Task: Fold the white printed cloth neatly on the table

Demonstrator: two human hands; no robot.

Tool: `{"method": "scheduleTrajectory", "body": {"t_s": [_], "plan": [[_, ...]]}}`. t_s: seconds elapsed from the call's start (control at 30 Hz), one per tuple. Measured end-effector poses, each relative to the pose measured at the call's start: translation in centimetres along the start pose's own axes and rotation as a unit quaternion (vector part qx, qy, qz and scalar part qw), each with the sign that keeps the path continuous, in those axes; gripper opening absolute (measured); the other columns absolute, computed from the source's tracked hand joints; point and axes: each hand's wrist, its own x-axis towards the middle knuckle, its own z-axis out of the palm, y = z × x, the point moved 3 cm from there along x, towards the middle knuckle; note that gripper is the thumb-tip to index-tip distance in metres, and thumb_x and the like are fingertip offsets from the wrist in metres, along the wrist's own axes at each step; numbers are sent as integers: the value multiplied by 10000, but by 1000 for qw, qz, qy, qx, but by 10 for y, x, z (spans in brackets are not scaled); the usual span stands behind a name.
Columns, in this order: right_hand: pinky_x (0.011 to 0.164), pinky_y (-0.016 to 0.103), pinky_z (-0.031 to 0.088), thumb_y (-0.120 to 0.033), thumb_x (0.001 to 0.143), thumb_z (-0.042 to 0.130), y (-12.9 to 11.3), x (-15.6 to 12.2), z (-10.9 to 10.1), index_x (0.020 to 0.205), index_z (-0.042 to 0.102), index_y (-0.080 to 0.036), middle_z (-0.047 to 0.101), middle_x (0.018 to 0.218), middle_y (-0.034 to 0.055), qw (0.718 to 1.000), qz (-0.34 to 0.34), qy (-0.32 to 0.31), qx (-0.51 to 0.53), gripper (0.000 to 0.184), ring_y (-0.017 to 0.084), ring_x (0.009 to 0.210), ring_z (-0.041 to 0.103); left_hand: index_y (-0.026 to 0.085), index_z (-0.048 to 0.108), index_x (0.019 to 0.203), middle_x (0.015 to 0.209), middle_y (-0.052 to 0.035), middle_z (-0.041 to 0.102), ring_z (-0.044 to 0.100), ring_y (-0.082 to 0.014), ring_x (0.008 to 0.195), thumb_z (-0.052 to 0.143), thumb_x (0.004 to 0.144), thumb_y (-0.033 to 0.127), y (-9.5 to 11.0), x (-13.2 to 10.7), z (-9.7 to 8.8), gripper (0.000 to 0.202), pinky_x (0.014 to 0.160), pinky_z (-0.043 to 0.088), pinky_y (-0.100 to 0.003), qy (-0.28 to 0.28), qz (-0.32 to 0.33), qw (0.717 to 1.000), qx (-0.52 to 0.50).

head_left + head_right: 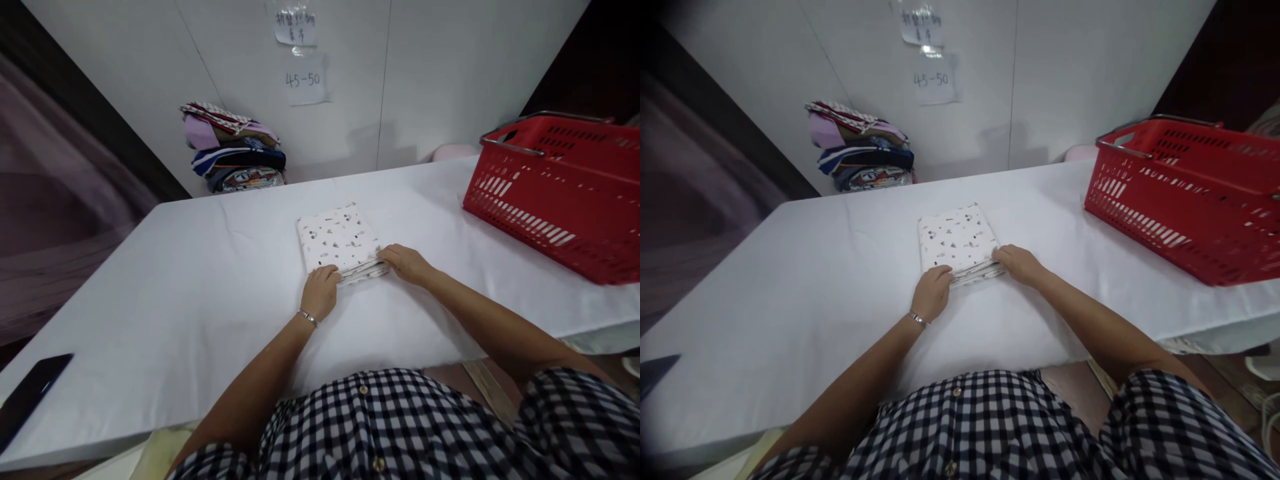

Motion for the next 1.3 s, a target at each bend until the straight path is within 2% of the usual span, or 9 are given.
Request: {"method": "scheduleTrajectory", "body": {"t_s": [0.17,0.27,0.4,0.6,0.8,0.87,1.0,1.17,1.3], "plan": [[681,279,424,-94,856,371,-3,-1,-3,1009,526,-225,622,968,64,1000,0,2,13,255,184,876,542,209,584,956,1127,-62,572,500,-215,991,469,858,206,5,5,2,151,823,397,-368,-15,3,1000,13],[651,272,411,-99,854,375,-4,-1,-4,965,534,-216,622,940,66,1000,2,-1,10,226,184,844,538,208,596,927,1112,-66,581,509,-220,978,473,864,231,7,9,3,140,803,397,-373,-26,-8,999,22],[639,274,406,-119,865,375,-4,0,-4,927,541,-210,625,908,66,1000,11,-3,2,199,187,818,539,195,597,866,1047,-61,602,520,-209,940,439,878,197,11,12,2,158,777,396,-362,-26,-13,999,22],[694,297,425,-157,878,394,-2,-3,1,1063,544,-200,635,989,88,1000,18,20,-12,242,203,891,553,177,569,860,1000,-76,602,509,-210,921,418,881,166,11,8,2,153,792,377,-363,2,9,1000,30],[625,259,427,-141,854,424,-6,-2,-1,1061,580,-225,633,1039,60,1000,-11,-24,-12,272,184,900,567,174,551,821,847,-80,593,523,-215,812,410,878,158,6,9,11,153,740,367,-367,-39,12,997,59],[613,255,427,-122,849,411,-5,1,-5,1036,595,-220,628,1052,70,1000,-3,-5,-17,280,179,891,570,175,550,818,834,-81,588,523,-215,807,406,875,153,7,11,11,156,736,366,-367,-43,13,997,62],[718,288,450,-101,848,382,-1,6,-4,996,618,-199,627,1053,90,998,-11,63,-9,295,189,941,558,181,554,845,829,-75,588,528,-214,809,406,870,158,10,12,10,152,743,367,-370,-46,9,997,58],[750,300,470,-146,848,406,9,-2,11,976,640,-223,633,1042,66,998,-32,30,34,277,184,949,568,194,560,892,853,-72,592,530,-217,826,410,847,121,12,10,8,173,753,374,-369,-55,9,997,49],[758,315,481,-152,850,404,10,-7,9,1002,637,-207,628,1065,79,998,-50,18,37,284,186,958,569,198,576,886,867,-76,592,529,-218,834,408,828,85,12,10,8,210,751,379,-368,-61,12,997,50]]}}
